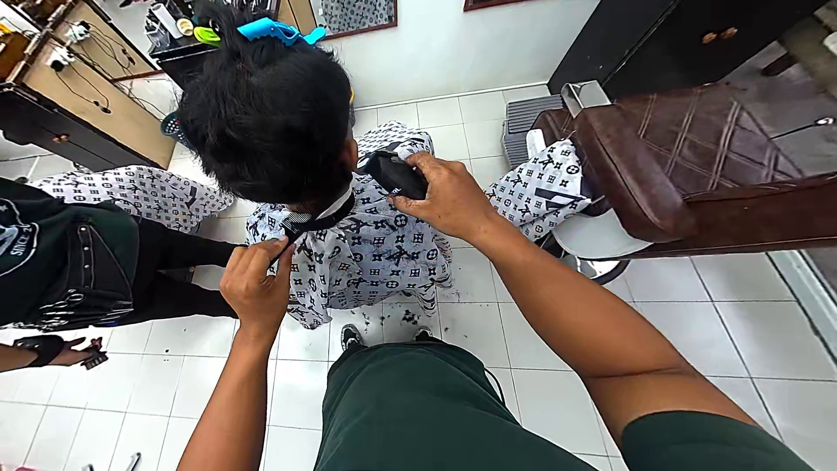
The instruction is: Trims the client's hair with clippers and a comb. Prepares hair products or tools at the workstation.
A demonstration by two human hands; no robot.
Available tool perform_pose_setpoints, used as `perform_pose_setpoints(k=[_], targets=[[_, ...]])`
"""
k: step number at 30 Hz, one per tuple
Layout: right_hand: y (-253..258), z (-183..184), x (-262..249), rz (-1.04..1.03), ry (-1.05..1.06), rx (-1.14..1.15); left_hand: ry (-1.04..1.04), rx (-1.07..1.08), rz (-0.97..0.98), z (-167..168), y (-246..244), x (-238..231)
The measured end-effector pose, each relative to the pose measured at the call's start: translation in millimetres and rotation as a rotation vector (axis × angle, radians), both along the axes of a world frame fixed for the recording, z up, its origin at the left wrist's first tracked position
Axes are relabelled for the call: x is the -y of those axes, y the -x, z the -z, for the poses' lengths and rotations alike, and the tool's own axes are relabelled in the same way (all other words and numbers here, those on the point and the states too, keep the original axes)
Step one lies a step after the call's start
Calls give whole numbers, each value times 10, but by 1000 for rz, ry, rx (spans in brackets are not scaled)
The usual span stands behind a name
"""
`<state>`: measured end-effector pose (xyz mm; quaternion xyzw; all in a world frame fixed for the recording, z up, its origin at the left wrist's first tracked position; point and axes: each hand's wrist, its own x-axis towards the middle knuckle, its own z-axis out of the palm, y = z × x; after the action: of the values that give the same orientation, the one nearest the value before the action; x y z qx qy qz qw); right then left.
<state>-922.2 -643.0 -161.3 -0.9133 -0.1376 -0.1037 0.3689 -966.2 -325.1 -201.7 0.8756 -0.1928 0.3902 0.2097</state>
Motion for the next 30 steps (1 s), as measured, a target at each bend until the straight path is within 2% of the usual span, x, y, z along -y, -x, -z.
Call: perform_pose_setpoints(k=[6,14,18,21,22,25,27,30], targets=[[-88,-81,-132,-88,76,84,-154,282,11,-148,-65,-14],[49,-191,-406,-234,91,236,-193,373,125,-126,-198,-119],[299,-78,-564,-398,66,351,66,349,262,-394,-149,-138],[446,162,-394,-355,-31,167,294,160,295,-759,-117,-165],[488,249,-306,-299,-73,68,260,74,254,-806,-130,-180],[610,558,-72,-124,-153,-120,-175,-217,67,-671,-137,-163],[714,740,45,-54,-200,-173,-360,-204,49,-474,-104,-173],[874,955,210,16,-285,-262,-338,-112,24,-592,59,-227]])
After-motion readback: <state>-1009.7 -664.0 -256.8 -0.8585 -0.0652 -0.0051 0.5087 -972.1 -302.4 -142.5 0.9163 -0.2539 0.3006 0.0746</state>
